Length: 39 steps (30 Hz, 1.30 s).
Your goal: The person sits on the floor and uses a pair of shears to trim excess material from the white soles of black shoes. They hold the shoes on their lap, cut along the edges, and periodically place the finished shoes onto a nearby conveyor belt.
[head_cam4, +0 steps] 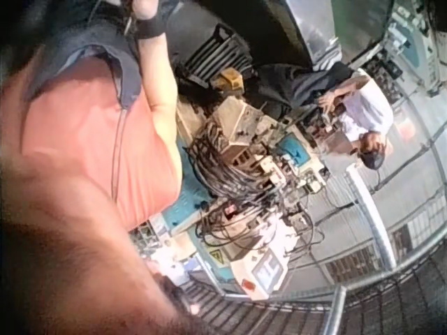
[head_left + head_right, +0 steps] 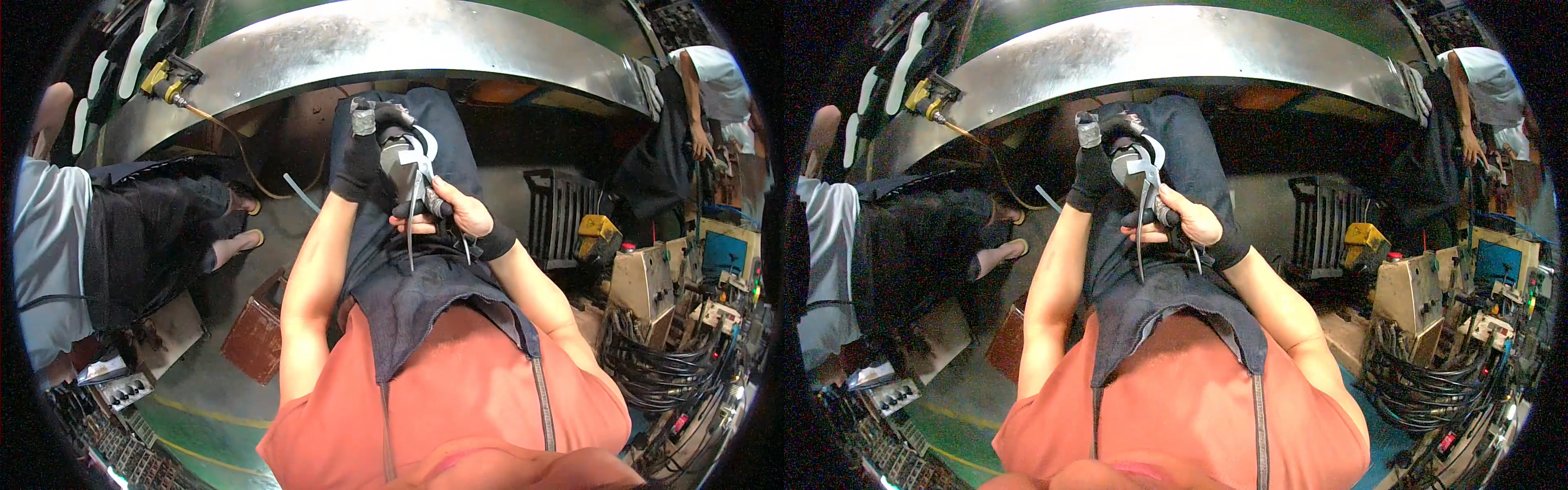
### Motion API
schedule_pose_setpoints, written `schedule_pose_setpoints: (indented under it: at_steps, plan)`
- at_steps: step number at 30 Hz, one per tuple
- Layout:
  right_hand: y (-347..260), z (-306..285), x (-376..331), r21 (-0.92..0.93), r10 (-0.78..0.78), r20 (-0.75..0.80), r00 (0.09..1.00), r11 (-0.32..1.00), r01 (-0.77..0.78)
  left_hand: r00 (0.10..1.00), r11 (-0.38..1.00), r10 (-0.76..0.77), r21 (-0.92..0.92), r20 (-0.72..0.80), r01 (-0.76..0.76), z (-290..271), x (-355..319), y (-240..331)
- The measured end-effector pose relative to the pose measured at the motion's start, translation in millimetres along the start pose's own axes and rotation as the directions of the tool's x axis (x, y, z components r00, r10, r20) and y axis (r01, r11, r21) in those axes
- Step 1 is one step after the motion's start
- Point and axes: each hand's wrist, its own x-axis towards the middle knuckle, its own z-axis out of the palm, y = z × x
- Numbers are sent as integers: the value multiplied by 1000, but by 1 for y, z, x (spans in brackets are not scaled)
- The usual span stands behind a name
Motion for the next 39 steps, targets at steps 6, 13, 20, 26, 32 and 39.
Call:
schedule_pose_setpoints:
  at_steps: [6,13,20,26,32,39]
  plan:
    - [-14,16,-3,-217,37,-443,896,965,-147,999,998,-11,53,-47,13,10,11,2]
    - [38,-24,40,-975,-653,-131,746,221,22,992,978,-119,-169,44,124,-26,15,-22]
    - [39,-62,-38,-951,-206,245,948,-241,193,992,993,-119,22,-36,120,23,-81,31]
    - [34,-80,-66,-925,-217,321,922,-281,256,996,985,-85,149,-31,89,28,-107,-4]
    - [30,-91,-73,-943,-219,303,927,-210,258,997,975,-65,215,36,56,26,-104,-24]
    - [9,-94,-47,-922,-208,307,929,-308,236,857,621,-508,-651,89,436,-28,-83,-120]
